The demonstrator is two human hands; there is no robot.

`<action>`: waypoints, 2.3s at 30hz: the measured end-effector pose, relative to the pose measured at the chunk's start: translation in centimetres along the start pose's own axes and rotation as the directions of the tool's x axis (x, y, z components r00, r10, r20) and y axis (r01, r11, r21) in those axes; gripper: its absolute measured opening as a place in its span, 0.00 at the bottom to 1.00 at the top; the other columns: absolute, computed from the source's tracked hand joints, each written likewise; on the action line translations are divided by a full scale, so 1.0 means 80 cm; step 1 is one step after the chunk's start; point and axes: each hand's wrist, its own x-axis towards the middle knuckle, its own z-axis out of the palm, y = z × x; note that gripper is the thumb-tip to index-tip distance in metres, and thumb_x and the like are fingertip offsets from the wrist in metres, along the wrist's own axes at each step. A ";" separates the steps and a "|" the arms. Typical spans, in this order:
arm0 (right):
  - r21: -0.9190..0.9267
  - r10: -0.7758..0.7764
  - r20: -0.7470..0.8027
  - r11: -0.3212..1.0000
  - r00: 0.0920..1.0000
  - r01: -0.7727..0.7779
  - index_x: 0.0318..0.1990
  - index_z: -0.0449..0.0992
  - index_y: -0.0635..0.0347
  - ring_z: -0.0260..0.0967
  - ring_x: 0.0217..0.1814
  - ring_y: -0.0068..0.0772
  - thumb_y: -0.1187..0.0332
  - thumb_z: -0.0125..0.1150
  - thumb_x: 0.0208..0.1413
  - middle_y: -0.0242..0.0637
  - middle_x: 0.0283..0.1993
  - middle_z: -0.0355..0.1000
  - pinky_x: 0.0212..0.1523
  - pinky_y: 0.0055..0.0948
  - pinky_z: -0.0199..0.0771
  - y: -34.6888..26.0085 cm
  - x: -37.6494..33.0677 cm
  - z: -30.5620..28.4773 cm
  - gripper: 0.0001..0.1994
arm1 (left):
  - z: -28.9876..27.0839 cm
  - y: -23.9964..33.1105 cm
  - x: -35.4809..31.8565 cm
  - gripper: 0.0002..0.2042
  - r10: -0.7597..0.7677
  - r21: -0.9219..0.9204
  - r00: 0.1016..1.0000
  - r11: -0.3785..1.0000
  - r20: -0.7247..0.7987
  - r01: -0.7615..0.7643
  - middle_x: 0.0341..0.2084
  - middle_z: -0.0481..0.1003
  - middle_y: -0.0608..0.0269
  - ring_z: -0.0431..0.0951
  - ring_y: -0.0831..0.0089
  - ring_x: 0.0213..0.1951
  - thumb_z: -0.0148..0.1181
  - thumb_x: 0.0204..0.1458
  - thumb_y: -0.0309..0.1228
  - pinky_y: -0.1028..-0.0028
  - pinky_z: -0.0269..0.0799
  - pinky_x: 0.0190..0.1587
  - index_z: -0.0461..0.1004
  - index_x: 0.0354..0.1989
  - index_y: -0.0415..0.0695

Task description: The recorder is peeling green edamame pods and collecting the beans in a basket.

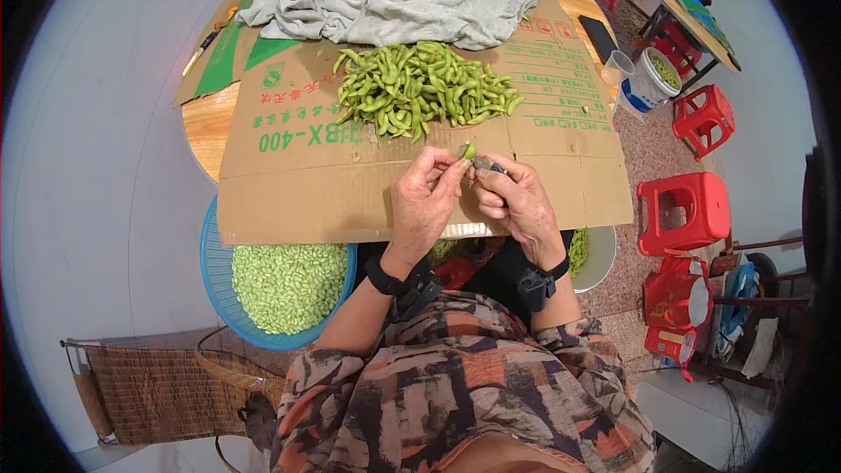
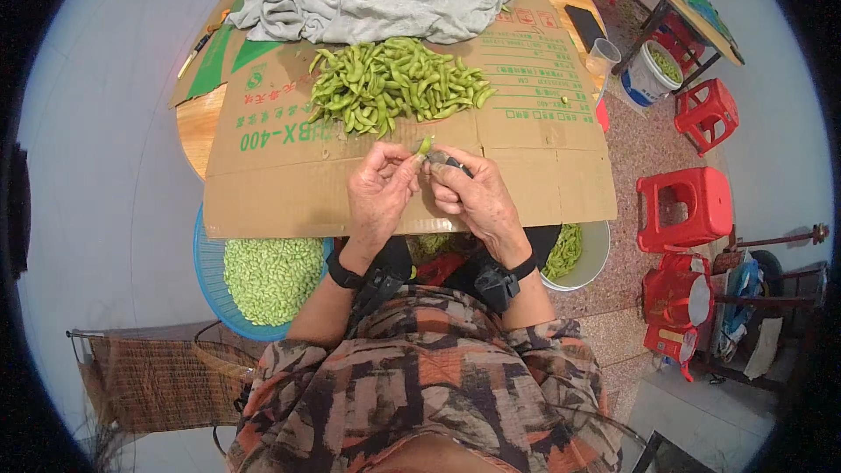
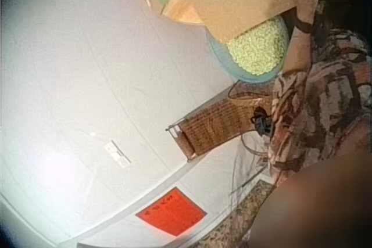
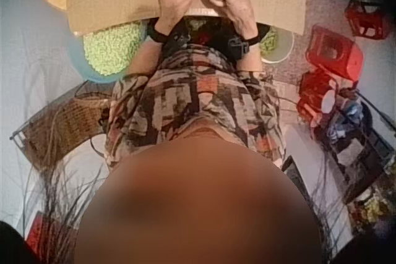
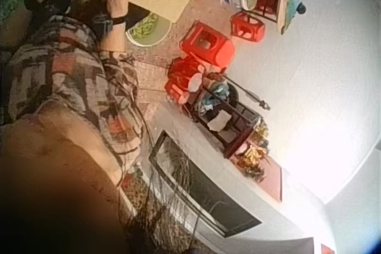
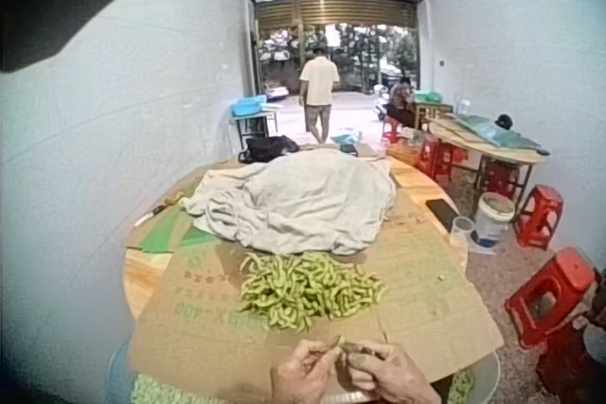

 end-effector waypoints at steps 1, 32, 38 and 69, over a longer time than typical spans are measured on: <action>0.001 0.000 -0.001 1.000 1.000 0.000 0.48 0.70 0.72 0.48 0.19 0.12 0.75 0.50 0.61 0.23 0.21 0.58 0.17 0.15 0.46 0.000 0.000 -0.001 0.11 | 0.000 -0.003 0.000 0.03 -0.001 0.000 1.000 1.000 0.000 0.001 0.23 0.73 0.68 0.69 0.86 0.23 0.58 0.55 0.21 0.85 0.63 0.23 0.70 0.36 0.38; -0.504 -0.035 -0.152 0.862 0.988 -0.047 0.46 0.76 0.68 0.64 0.28 0.17 0.75 0.53 0.54 0.31 0.32 0.72 0.29 0.19 0.67 -0.001 -0.008 -0.003 0.13 | -0.024 -0.007 0.008 0.09 -0.169 0.202 0.948 0.973 0.269 0.116 0.14 0.69 0.69 0.66 0.84 0.17 0.49 0.61 0.30 0.80 0.63 0.20 0.71 0.40 0.36; -0.846 -0.536 0.001 0.449 0.844 0.287 0.44 0.76 0.67 0.70 0.31 0.42 0.79 0.53 0.50 0.47 0.32 0.72 0.34 0.35 0.70 0.031 0.001 0.026 0.13 | -0.014 -0.013 0.008 0.12 -0.351 -0.052 0.903 0.926 0.247 0.375 0.21 0.70 0.69 0.66 0.85 0.22 0.44 0.62 0.31 0.82 0.63 0.24 0.71 0.42 0.36; -0.378 -0.016 0.215 0.921 0.977 0.098 0.59 0.66 0.68 0.54 0.18 0.12 0.79 0.49 0.57 0.38 0.31 0.74 0.17 0.14 0.55 -0.029 -0.038 0.003 0.20 | -0.209 0.116 -0.084 0.08 -0.142 0.837 0.954 0.525 0.264 -0.154 0.27 0.79 0.54 0.80 0.68 0.31 0.55 0.55 0.27 0.72 0.74 0.35 0.77 0.39 0.36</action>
